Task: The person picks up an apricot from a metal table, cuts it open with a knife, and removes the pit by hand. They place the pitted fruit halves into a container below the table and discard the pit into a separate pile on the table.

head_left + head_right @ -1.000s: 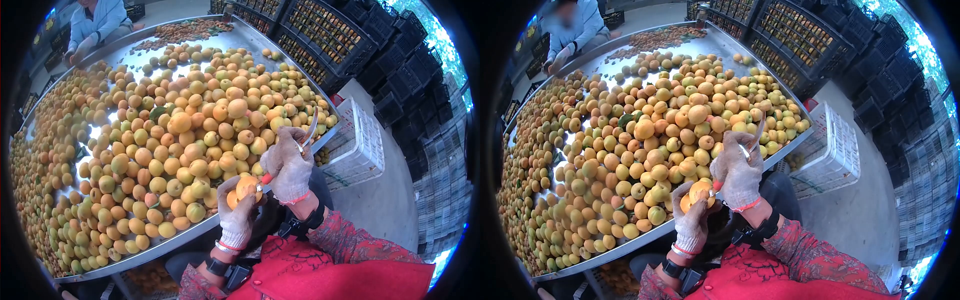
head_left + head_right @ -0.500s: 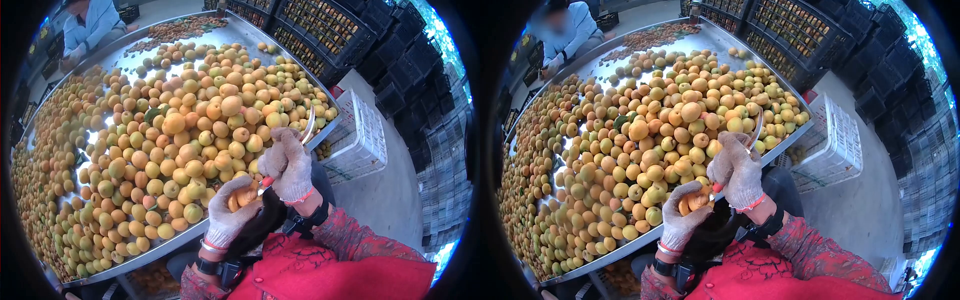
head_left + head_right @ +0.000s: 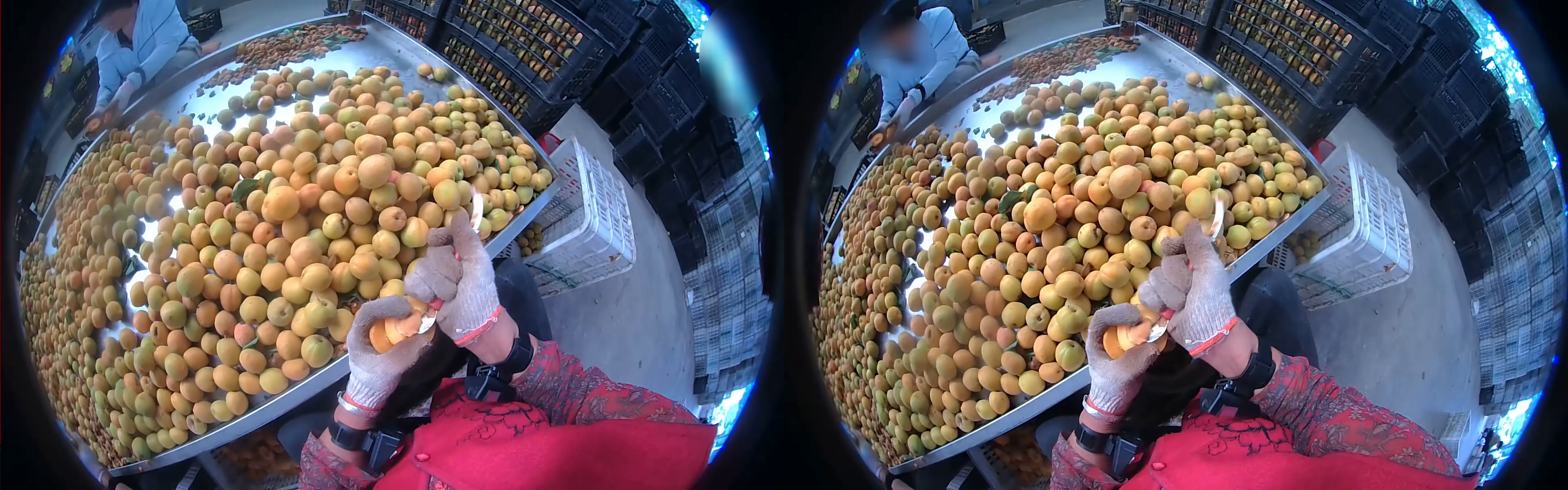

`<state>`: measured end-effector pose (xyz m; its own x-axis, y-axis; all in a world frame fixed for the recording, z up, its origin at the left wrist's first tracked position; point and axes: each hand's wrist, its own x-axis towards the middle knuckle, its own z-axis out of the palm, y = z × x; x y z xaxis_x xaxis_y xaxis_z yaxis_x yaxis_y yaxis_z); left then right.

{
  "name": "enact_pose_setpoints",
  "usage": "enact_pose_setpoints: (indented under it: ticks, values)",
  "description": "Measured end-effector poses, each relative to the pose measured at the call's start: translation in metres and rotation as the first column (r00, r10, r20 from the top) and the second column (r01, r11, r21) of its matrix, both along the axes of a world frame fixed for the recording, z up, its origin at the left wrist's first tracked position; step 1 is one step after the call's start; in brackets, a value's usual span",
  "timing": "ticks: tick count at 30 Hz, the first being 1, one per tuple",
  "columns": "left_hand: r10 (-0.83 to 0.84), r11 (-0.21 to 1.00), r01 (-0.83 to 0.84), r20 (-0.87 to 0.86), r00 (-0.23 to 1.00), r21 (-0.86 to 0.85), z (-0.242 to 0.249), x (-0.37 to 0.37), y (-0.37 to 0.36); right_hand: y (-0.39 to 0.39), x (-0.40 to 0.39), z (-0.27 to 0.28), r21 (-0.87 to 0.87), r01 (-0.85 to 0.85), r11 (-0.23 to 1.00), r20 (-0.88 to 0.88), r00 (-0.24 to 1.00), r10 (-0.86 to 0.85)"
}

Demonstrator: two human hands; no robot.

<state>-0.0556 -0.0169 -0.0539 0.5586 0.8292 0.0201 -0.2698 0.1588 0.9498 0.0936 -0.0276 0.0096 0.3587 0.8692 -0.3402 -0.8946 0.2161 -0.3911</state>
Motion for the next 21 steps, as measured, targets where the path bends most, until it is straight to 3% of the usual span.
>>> enact_pose_setpoints:
  ticks: [1,4,7,8,9,11,12,13,15,18,21]
  values:
    - [0.014,0.999,-0.014,-0.005,1.0,0.036,-0.001,0.0,-0.001,0.001,-0.002,0.002,-0.019,0.0,1.0,0.026,1.0,0.0]
    - [0.051,0.981,-0.027,0.121,0.991,-0.195,0.002,0.002,-0.004,0.009,-0.007,0.002,-0.062,0.046,0.997,0.06,0.997,-0.043]
    - [0.062,0.973,-0.018,0.186,0.981,-0.232,-0.003,0.001,0.0,0.012,-0.007,0.0,-0.026,0.059,0.998,0.039,0.998,-0.058]
    - [0.062,0.95,0.009,0.216,0.974,-0.313,-0.005,0.0,0.002,0.01,0.003,-0.01,0.102,-0.005,0.995,-0.01,1.0,0.006]
    - [0.067,0.92,0.036,0.246,0.967,-0.391,-0.006,-0.001,0.003,0.007,0.007,-0.006,0.144,-0.024,0.989,0.101,0.995,0.01]
    - [0.079,0.861,0.087,0.301,0.95,-0.501,-0.002,-0.001,0.006,0.004,0.008,0.013,-0.031,-0.021,0.999,0.337,0.941,0.03]
    - [0.087,0.837,0.107,0.324,0.942,-0.536,0.004,-0.001,0.007,0.0,0.006,0.015,-0.07,-0.047,0.996,0.528,0.846,0.077]
    - [0.107,0.812,0.118,0.345,0.933,-0.571,0.008,-0.002,0.008,-0.005,0.003,0.023,-0.244,-0.035,0.969,0.624,0.759,0.185]
    - [0.033,0.838,0.163,0.347,0.937,-0.52,0.001,-0.002,0.01,-0.018,0.004,0.016,-0.487,-0.091,0.869,0.827,0.273,0.492]
    - [-0.021,0.804,0.22,0.344,0.939,-0.552,0.005,-0.007,0.013,-0.02,0.002,-0.008,-0.301,-0.246,0.922,0.954,-0.067,0.293]
    - [-0.088,0.805,0.264,0.333,0.939,-0.531,0.007,-0.008,0.013,-0.026,0.011,0.003,-0.416,-0.307,0.856,0.908,-0.178,0.378]
